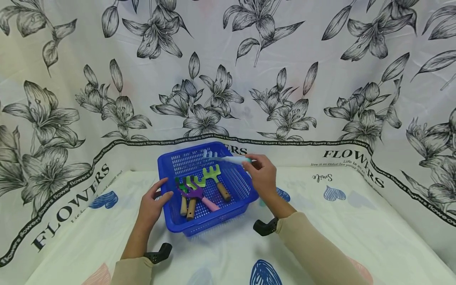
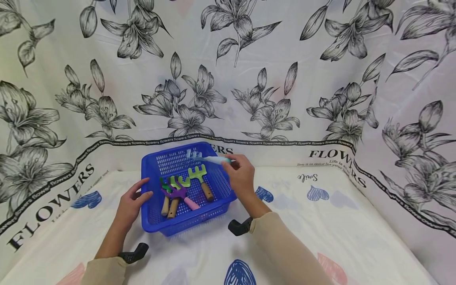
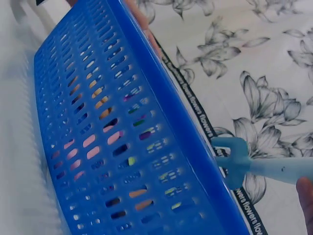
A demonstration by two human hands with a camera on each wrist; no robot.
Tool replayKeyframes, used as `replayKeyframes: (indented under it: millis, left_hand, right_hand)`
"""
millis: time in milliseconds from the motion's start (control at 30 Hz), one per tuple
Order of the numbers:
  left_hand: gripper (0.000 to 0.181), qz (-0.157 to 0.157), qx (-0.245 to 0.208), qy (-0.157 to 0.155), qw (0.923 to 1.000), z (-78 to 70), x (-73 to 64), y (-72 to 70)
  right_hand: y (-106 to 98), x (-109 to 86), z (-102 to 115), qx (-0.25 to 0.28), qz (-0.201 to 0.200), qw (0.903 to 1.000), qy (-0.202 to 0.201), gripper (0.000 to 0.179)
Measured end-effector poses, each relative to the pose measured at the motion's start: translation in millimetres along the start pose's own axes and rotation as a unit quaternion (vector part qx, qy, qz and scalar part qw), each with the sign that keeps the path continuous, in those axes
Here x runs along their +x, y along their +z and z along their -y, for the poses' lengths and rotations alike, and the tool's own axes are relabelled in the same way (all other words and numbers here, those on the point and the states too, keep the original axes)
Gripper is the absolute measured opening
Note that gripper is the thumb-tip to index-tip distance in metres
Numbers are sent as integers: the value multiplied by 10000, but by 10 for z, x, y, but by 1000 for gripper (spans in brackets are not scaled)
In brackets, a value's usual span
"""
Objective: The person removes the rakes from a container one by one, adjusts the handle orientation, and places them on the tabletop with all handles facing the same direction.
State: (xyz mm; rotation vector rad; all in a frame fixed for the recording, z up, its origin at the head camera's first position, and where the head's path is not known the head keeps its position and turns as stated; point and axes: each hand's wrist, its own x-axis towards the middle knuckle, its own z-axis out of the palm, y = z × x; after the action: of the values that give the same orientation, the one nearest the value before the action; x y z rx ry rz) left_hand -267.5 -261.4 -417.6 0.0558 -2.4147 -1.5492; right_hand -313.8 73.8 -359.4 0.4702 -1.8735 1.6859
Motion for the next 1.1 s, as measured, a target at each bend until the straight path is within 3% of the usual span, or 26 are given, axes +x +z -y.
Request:
replayKeyframes:
  millis: [233,433,633,1100]
  left_hand:
    - [62,20,48,-24,10000,4,7,11]
    - [60,38,38,-12,10000,6,12,12]
    - [59,31,14,-52,10000,-13,-4,2]
    - [59,-15,-25,-44,10000,-23,-12,-3]
  right_hand:
    - [-199,-49,110,-39,-153,9998,106,27]
    - [-371,-69,-8,-22,-370,9992,116,26]
    - [-545,-89,-52,20,-318,9994,145,29]
    - [-888,-208,-193,-746,-537,9935,677,29]
